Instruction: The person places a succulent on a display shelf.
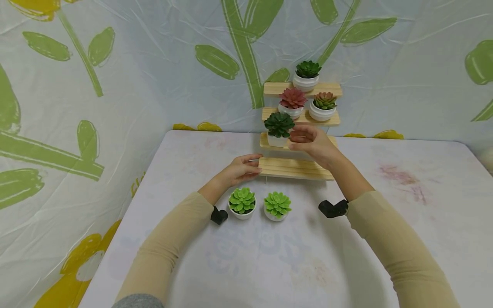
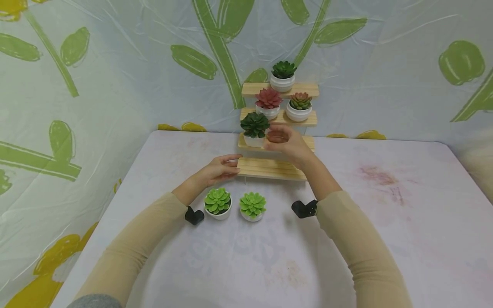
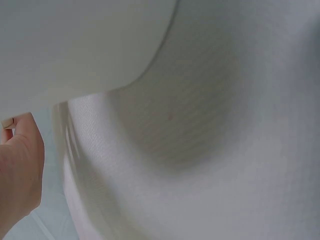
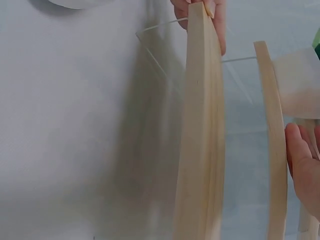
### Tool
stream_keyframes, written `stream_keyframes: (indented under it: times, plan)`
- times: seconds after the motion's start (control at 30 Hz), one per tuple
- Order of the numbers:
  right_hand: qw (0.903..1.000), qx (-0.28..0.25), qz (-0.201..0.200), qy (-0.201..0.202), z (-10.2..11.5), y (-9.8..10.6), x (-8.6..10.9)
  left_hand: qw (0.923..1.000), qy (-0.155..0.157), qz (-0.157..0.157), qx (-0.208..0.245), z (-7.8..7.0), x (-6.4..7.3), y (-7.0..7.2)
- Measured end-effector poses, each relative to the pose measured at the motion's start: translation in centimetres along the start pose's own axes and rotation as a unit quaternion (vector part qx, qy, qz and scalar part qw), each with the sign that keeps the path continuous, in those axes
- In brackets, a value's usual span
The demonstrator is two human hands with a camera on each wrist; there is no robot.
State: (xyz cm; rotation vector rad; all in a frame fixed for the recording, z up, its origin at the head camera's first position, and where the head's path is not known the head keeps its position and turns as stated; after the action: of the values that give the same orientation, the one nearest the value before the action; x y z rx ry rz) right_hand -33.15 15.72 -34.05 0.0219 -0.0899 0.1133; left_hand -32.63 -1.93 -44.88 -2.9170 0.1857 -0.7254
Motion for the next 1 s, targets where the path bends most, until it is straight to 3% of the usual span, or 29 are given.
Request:
stream_keyframes:
  times: [0.17, 0.7, 1.0]
  plan:
    - [0.9999, -0.015, 0.006, 0.003, 0.0, 0.2, 0.8, 1.0, 0.002, -0.001, 0.0, 0.1, 0.0, 0.0]
    - [0.9976, 0.039, 0.053, 0.023, -1.3, 0.5, 4.1, 1.0, -0.003, -0.002, 0.001, 0.1, -0.2, 0.0]
    - [0.9908, 0.027, 0.13, 0.026, -3.9, -0.3, 6.2, 0.9999, -0.003, 0.004, 0.01, 0.2, -0.3, 0.0]
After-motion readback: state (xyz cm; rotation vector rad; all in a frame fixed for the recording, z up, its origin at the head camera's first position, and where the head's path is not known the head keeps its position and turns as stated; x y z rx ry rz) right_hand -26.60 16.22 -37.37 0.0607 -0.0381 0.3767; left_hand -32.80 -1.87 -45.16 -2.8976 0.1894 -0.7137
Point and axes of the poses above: each hand's wrist, its own x-axis away from the middle knuckle, its own y-axis out of the back of the hand, z = x × y, the point moved 9 cm from there along -x, towards the middle knuckle, and after that the axes turned 13 degrees about -z, right-handed, at the moved point
